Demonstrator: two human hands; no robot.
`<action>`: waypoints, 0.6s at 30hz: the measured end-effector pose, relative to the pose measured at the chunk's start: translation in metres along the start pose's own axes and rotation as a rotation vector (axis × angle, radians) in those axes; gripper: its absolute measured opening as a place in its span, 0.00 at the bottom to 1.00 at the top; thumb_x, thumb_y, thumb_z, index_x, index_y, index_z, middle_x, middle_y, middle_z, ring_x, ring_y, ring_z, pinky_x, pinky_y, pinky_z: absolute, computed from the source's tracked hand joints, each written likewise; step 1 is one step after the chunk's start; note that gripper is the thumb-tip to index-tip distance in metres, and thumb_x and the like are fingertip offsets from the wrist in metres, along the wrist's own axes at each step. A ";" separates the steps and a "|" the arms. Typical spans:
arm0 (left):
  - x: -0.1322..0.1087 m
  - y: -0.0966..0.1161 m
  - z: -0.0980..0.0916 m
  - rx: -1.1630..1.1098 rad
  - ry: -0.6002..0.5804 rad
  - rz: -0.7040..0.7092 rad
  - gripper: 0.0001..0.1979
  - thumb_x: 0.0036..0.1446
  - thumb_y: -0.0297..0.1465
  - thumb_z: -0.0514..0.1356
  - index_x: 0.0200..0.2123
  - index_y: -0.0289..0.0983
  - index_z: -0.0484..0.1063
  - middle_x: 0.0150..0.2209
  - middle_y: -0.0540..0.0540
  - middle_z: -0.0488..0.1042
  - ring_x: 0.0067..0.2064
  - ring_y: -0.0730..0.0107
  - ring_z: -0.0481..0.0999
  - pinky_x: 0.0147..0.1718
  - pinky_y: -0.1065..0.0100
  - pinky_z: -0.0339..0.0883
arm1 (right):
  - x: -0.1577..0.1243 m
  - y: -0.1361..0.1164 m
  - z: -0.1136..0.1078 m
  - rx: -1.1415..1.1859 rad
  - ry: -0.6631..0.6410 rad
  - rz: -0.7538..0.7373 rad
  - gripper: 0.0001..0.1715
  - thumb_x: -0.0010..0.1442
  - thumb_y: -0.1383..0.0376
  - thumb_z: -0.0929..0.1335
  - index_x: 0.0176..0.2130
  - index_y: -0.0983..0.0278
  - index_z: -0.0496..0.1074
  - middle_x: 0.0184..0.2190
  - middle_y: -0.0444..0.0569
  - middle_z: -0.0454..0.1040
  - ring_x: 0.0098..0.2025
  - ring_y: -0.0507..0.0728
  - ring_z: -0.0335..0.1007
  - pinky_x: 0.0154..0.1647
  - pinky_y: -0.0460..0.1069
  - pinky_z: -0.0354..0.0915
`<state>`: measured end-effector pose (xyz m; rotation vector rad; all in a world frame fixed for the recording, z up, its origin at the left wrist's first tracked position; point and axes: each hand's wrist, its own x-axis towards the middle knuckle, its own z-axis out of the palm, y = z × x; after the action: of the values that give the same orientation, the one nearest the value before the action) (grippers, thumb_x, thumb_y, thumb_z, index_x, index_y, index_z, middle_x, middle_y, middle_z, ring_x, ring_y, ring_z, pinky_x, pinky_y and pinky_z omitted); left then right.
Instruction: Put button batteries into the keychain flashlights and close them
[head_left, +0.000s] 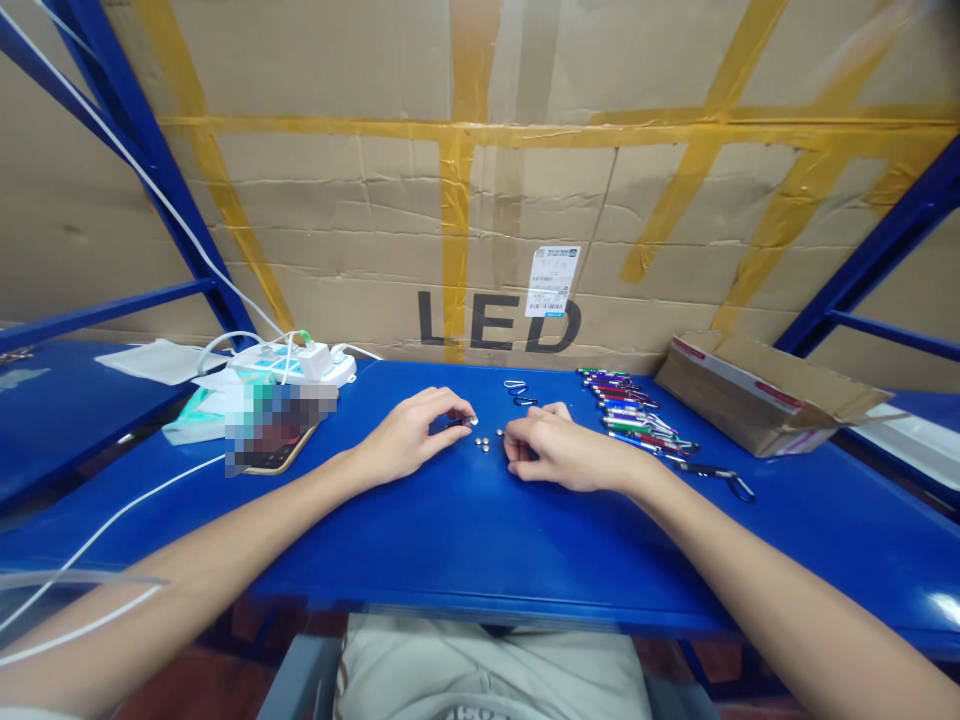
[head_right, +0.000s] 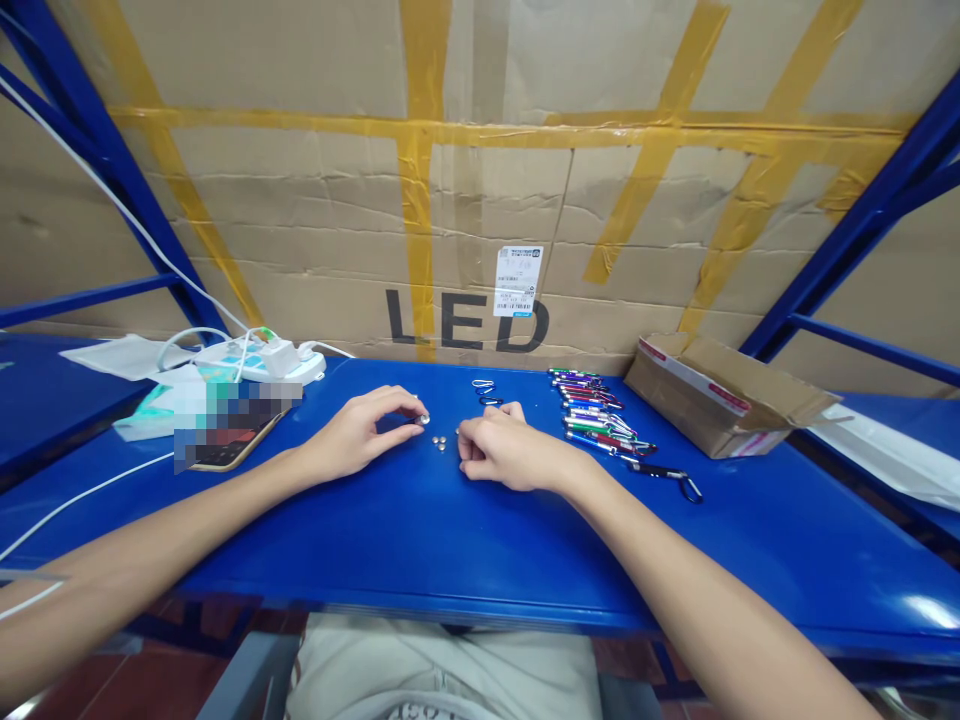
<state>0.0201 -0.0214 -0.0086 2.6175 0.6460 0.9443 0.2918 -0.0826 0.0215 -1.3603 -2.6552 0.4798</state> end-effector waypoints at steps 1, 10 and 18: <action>0.000 0.000 0.000 0.002 0.001 0.001 0.09 0.75 0.38 0.62 0.50 0.41 0.78 0.48 0.44 0.82 0.50 0.60 0.79 0.53 0.58 0.72 | 0.000 0.001 0.000 0.000 0.020 -0.012 0.05 0.68 0.67 0.70 0.37 0.61 0.71 0.34 0.47 0.79 0.43 0.61 0.68 0.56 0.58 0.50; 0.000 -0.002 0.001 -0.027 0.008 -0.021 0.09 0.73 0.38 0.64 0.50 0.41 0.79 0.48 0.44 0.83 0.50 0.60 0.81 0.54 0.59 0.73 | 0.003 0.012 -0.005 0.110 0.264 -0.026 0.05 0.72 0.62 0.69 0.42 0.61 0.73 0.41 0.48 0.79 0.44 0.59 0.71 0.49 0.53 0.58; 0.001 -0.001 0.002 -0.076 -0.002 -0.057 0.09 0.72 0.37 0.65 0.50 0.40 0.80 0.47 0.45 0.84 0.49 0.60 0.81 0.54 0.59 0.72 | 0.006 0.020 -0.004 0.313 0.295 -0.056 0.08 0.67 0.59 0.74 0.41 0.61 0.78 0.40 0.47 0.81 0.42 0.58 0.73 0.46 0.52 0.66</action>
<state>0.0218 -0.0204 -0.0101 2.5198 0.6672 0.9305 0.3046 -0.0660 0.0188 -1.1592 -2.2625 0.6056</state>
